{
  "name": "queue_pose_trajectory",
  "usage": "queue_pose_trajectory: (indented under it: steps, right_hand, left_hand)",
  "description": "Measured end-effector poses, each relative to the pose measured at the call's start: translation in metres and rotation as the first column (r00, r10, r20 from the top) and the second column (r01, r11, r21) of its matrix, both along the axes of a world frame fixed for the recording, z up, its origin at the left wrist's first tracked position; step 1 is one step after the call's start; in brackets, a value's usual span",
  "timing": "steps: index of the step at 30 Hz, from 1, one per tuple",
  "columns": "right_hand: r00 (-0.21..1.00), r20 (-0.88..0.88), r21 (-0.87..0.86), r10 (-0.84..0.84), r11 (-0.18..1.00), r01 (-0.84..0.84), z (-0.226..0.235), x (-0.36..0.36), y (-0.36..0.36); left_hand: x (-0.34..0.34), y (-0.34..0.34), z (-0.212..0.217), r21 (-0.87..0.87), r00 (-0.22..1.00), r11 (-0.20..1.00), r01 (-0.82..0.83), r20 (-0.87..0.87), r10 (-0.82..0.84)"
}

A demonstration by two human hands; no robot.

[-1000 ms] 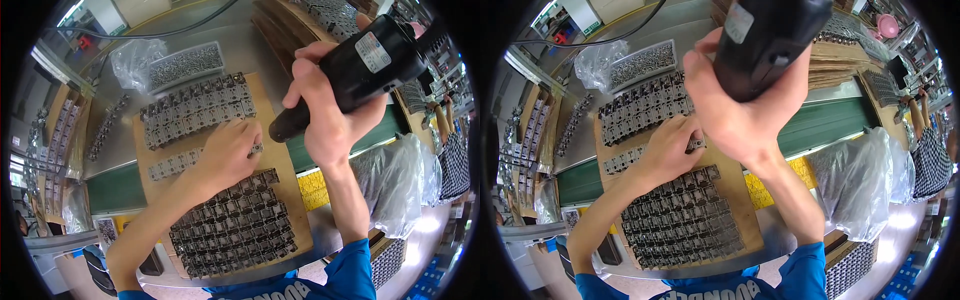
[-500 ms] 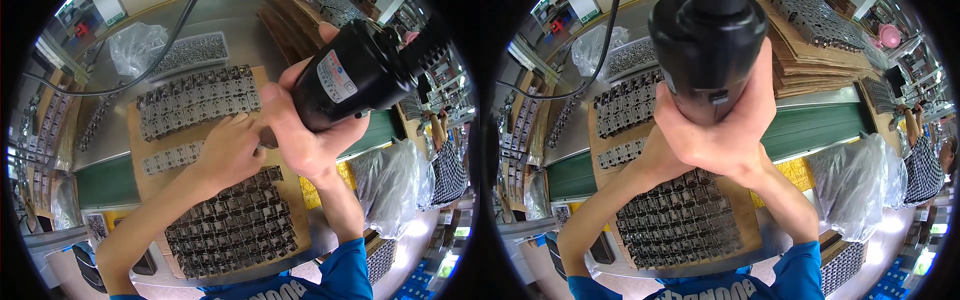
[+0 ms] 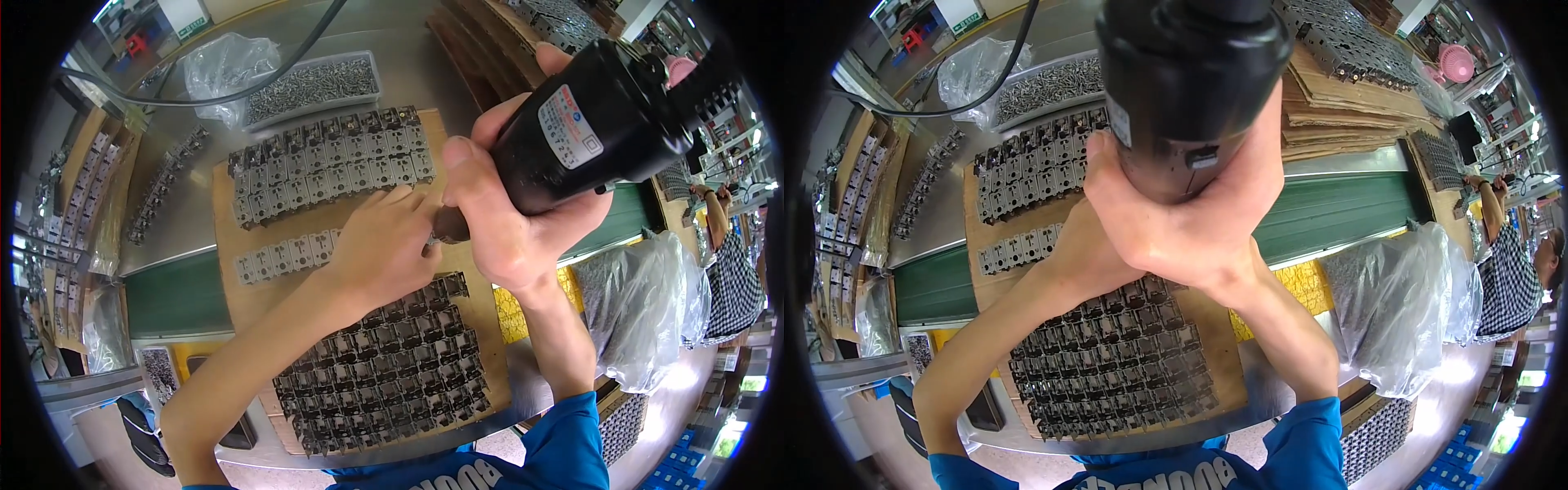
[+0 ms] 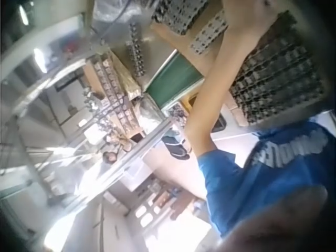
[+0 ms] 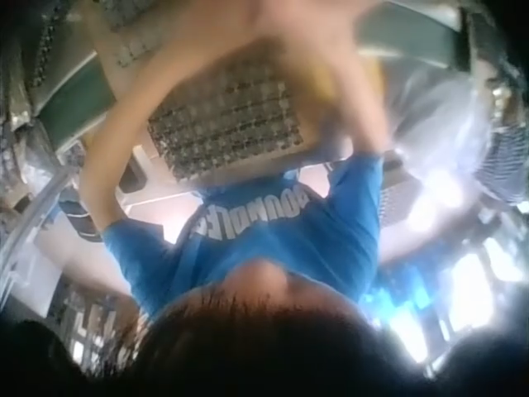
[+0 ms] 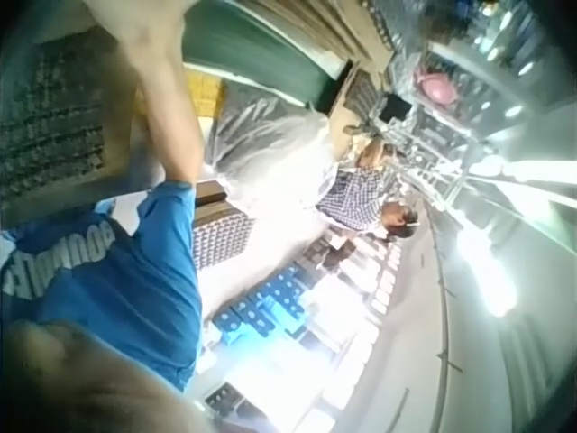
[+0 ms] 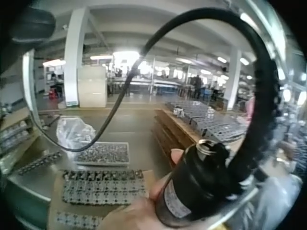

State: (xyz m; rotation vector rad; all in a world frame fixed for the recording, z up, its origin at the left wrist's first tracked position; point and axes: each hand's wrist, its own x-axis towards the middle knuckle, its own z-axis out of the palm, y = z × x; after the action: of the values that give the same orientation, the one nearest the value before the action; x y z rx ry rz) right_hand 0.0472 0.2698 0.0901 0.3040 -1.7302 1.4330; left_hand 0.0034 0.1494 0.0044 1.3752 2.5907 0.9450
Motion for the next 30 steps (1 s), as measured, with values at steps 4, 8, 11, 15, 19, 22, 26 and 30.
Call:
queue_pose_trajectory:
  steps: [4, 8, 11, 15, 19, 22, 26, 30]
  right_hand:
    - [1.000, 0.010, 0.001, -0.009, 1.000, 0.009, 0.0010, -0.0011, -0.0011]
    - [1.000, 0.021, 0.006, -0.006, 1.000, 0.006, 0.0017, -0.0024, -0.0011]
    - [1.000, 0.016, 0.009, 0.010, 1.000, -0.010, 0.0000, -0.0041, 0.0016]
    - [0.999, 0.009, -0.056, 0.040, 0.998, -0.040, 0.0001, -0.0049, -0.0008]
    - [0.998, 0.001, -0.028, 0.066, 0.997, -0.066, 0.0001, -0.0049, 0.0006]
    - [0.997, 0.004, -0.052, 0.075, 0.996, -0.075, 0.0016, -0.0060, -0.0029]
    - [0.998, 0.021, -0.049, 0.057, 0.997, -0.056, 0.0007, -0.0036, -0.0045]
    - [0.998, -0.003, -0.019, 0.055, 0.998, -0.055, 0.0015, -0.0030, 0.0028]
  left_hand:
    - [-0.0016, -0.0001, -0.0023, 0.086, 0.999, 0.996, 0.013, -0.041, -0.010]
    - [0.0002, -0.0017, 0.0024, 0.083, 1.000, 0.997, -0.003, 0.015, 0.002]
    - [0.0017, -0.0022, 0.0020, 0.081, 1.000, 0.997, -0.010, -0.004, 0.010]
    - [0.0022, -0.0024, 0.0042, 0.052, 1.000, 0.999, -0.006, -0.005, 0.006]
    - [0.0027, -0.0013, 0.0042, 0.053, 1.000, 0.999, -0.012, 0.017, 0.011]
    - [0.0023, -0.0004, 0.0012, 0.077, 1.000, 0.997, -0.017, -0.007, 0.018]
    - [0.0001, -0.0029, -0.0008, 0.086, 1.000, 0.996, -0.012, 0.012, 0.011]
    - [-0.0003, -0.0010, -0.0003, 0.080, 1.000, 0.997, 0.000, 0.016, -0.001]
